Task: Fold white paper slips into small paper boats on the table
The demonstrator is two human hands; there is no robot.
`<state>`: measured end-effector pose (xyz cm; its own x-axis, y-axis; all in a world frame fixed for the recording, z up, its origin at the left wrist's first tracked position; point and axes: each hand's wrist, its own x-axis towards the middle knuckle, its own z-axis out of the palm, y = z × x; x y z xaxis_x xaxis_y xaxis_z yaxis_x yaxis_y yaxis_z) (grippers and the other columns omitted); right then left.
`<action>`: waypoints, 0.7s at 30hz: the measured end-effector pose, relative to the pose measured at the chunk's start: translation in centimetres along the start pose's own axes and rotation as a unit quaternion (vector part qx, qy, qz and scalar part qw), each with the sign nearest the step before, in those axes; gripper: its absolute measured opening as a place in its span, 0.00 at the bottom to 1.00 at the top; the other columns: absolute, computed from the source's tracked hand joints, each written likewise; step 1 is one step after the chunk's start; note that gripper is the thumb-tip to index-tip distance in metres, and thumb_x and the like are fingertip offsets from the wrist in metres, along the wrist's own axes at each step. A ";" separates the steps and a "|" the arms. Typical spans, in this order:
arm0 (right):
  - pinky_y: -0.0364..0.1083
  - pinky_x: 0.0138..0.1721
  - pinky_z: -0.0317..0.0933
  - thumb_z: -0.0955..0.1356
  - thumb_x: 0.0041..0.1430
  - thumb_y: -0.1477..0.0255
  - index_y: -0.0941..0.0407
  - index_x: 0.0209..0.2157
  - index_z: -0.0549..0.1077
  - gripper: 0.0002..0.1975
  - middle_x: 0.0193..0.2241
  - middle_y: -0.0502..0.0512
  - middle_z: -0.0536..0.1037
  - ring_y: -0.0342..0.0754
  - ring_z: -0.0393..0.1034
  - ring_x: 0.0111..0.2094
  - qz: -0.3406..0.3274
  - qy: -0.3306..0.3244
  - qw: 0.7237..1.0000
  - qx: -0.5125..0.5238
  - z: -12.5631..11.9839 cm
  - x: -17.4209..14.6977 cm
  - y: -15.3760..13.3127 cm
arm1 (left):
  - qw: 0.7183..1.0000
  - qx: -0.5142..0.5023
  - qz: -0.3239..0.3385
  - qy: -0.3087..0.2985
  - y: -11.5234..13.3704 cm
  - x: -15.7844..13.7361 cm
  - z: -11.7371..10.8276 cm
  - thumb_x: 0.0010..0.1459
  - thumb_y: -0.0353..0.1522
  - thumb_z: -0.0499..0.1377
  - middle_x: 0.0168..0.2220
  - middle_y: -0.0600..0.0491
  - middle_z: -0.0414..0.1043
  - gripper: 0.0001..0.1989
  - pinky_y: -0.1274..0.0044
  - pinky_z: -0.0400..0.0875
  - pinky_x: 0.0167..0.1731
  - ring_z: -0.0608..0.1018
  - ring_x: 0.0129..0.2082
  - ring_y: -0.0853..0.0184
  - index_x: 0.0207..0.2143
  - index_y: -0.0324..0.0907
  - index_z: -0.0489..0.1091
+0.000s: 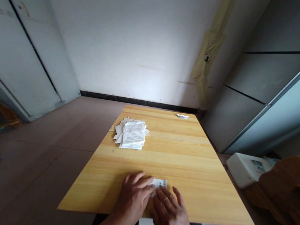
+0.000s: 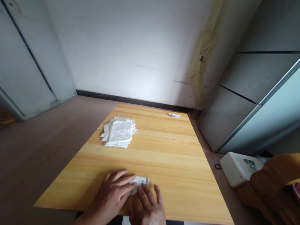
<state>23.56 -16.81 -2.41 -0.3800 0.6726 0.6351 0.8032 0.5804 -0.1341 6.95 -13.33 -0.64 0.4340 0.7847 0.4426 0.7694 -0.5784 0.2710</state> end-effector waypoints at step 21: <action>0.54 0.60 0.48 0.61 0.63 0.74 0.53 0.43 0.73 0.11 0.42 0.54 0.78 0.48 0.69 0.49 -0.027 -0.021 0.999 -0.030 -0.4 -1.3 1.4 | 0.993 0.046 0.103 0.028 1.9 -2.2 0.3 0.59 0.26 0.50 0.47 0.52 0.75 0.16 0.65 0.60 0.57 0.74 0.49 0.65 0.48 0.43 0.70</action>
<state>25.35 -17.11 -3.15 -0.4421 0.6599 0.6075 0.8065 0.5888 -0.0527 7.64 -16.06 -1.37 0.5623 0.6360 0.5285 0.7076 -0.7008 0.0905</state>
